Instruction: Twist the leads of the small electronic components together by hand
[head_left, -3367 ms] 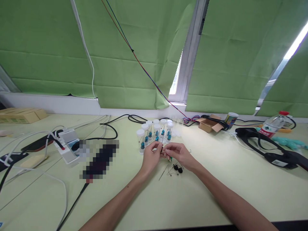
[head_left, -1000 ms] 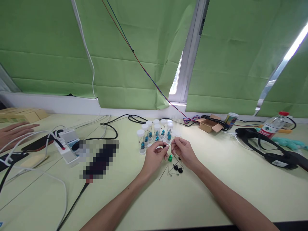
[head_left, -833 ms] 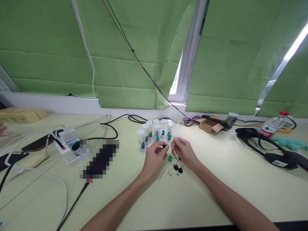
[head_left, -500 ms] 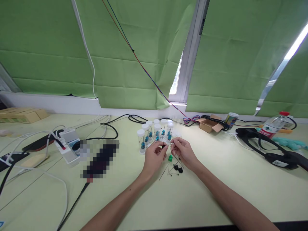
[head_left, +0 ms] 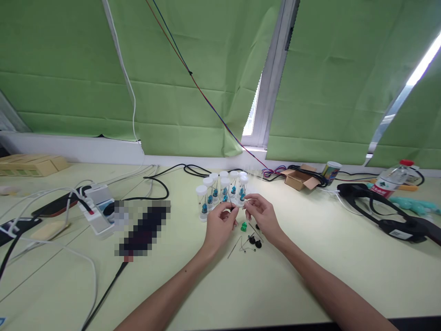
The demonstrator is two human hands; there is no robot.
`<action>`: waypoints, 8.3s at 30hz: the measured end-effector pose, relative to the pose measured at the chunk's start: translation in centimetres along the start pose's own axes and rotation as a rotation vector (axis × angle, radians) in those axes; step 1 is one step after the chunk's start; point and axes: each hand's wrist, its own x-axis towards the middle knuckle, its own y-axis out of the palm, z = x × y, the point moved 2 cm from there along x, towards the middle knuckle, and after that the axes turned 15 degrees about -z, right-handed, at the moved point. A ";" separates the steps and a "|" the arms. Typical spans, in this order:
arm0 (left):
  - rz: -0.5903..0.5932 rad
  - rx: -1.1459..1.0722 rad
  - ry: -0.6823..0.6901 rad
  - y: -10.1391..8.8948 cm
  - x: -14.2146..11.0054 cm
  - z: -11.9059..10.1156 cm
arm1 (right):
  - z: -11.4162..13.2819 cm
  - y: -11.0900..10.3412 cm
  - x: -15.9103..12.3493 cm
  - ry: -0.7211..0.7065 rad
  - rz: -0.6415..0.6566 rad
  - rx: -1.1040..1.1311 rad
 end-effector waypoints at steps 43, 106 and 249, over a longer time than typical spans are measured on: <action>0.026 -0.014 -0.053 -0.2 0.3 0.0 | -1.1 -0.4 0.3 0.077 0.034 -0.069; 0.109 -0.060 -0.089 -0.1 0.6 0.1 | -0.9 -0.2 0.2 0.341 0.102 0.246; 0.032 0.000 0.007 0.1 0.2 -0.2 | -1.0 -0.1 0.2 0.363 0.066 0.254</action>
